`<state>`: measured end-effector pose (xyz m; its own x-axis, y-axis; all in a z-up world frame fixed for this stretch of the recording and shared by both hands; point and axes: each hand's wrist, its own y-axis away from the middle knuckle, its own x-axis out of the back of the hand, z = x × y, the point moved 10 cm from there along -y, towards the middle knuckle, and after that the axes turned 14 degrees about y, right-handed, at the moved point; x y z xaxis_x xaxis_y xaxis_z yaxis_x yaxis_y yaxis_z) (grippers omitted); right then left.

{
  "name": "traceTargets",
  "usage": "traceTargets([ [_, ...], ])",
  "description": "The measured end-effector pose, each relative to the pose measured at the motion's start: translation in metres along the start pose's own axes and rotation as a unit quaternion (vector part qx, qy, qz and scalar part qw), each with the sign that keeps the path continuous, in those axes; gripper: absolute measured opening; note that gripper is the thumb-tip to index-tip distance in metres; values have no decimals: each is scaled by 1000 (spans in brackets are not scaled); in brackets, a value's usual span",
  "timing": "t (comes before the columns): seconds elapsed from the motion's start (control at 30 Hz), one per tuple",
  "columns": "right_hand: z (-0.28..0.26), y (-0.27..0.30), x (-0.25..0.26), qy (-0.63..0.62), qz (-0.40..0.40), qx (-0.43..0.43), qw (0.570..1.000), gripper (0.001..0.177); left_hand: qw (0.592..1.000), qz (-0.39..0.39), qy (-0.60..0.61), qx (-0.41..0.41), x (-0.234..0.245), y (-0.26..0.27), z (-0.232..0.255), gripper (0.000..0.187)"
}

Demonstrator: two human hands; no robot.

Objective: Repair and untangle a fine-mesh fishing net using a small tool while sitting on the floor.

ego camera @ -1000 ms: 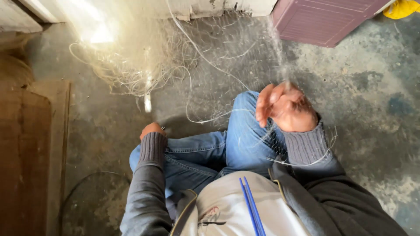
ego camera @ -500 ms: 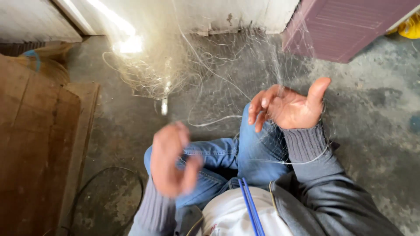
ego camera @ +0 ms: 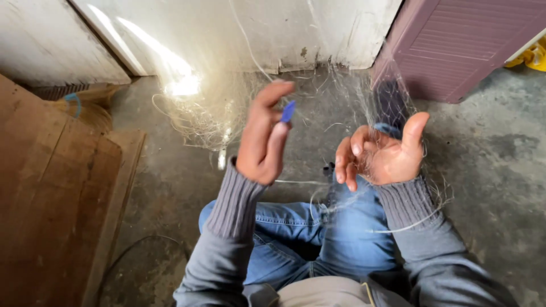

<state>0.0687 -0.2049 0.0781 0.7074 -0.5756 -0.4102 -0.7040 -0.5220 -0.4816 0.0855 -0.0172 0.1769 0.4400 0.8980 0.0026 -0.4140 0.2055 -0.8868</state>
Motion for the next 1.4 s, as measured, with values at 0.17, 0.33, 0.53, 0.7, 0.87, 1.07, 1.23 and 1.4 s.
traceTargets([
  [0.17,-7,17,38,13,2,12,1000,97,979,-108,10,171,-26,33,-71,28],
  [0.33,-5,24,78,19,26,8,999,98,990,-41,-40,133,1,32,-41,28],
  [0.53,23,18,107,-13,52,-8,999,109,981,-18,-162,105,-3,31,-24,22],
  [0.7,12,5,85,-26,56,-29,998,108,978,10,-199,59,-1,37,-17,27],
  [0.87,-13,-2,63,-57,-54,16,997,100,982,80,-171,-26,-3,24,1,30],
  [1.07,-14,1,52,-117,-73,-34,990,106,976,203,-16,73,-12,53,-35,29],
  [1.23,-3,5,46,-140,-45,-61,987,105,981,-116,41,151,-76,83,-83,32],
  [1.4,2,12,55,-106,6,-75,991,101,969,-170,15,179,-72,98,-85,36],
])
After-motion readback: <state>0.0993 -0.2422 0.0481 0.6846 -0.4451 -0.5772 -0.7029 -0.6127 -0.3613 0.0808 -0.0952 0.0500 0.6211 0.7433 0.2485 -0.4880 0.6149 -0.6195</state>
